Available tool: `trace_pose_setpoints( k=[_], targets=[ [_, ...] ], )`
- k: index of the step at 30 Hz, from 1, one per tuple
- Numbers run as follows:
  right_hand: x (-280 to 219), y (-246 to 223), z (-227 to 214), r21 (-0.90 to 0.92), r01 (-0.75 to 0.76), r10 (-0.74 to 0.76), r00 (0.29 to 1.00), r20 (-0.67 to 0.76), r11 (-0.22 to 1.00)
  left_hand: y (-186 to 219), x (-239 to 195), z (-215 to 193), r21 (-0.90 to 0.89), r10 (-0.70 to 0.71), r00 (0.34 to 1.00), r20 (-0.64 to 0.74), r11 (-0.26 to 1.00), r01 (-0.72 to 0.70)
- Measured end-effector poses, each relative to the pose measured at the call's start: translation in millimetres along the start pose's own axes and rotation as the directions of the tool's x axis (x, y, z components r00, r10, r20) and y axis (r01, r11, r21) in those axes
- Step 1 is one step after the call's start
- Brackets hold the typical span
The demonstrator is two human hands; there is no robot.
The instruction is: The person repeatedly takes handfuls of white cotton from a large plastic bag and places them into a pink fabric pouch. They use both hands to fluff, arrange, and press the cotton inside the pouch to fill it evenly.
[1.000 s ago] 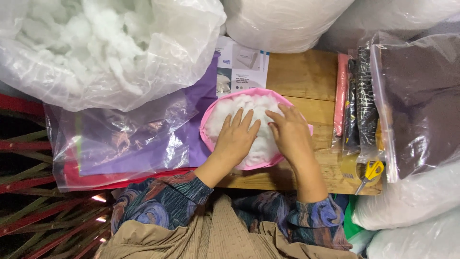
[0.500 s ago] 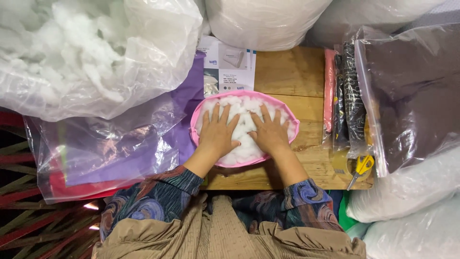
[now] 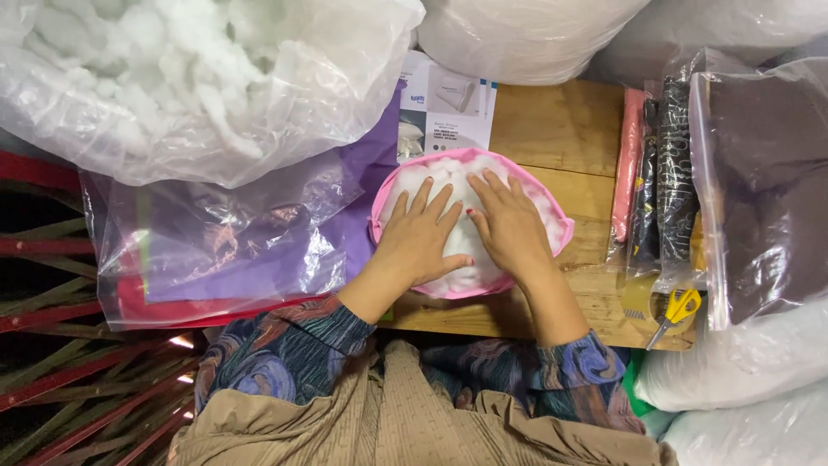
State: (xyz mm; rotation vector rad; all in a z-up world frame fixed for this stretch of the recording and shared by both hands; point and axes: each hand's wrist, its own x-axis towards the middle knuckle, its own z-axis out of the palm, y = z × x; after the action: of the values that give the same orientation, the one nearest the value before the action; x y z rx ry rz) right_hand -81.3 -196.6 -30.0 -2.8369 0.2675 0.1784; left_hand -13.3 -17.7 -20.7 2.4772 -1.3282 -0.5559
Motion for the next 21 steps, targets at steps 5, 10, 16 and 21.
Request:
trace_pose_setpoints(
  k=[5, 10, 16, 21],
  targets=[
    [13, -2, 20, -0.153, -0.056, 0.08, 0.984, 0.16, 0.987, -1, 3, 13, 0.118, -0.043, 0.992, 0.117, 0.993, 0.029],
    [-6, -10, -37, -0.016, -0.041, 0.043, 0.983, 0.179, 0.999, 5, -2, -13, 0.064, -0.021, 0.991, 0.135, 0.998, 0.012],
    [-32, -19, -35, -0.062, -0.032, 0.048, 0.958, 0.284, 0.998, 3, -9, -2, 0.114, -0.03, 0.981, 0.189, 0.993, 0.008],
    [-13, -32, -5, -0.306, 0.034, 0.092, 0.918, 0.386, 0.951, -2, 10, 18, 0.218, -0.149, 0.97, 0.194, 0.97, 0.105]
  ],
)
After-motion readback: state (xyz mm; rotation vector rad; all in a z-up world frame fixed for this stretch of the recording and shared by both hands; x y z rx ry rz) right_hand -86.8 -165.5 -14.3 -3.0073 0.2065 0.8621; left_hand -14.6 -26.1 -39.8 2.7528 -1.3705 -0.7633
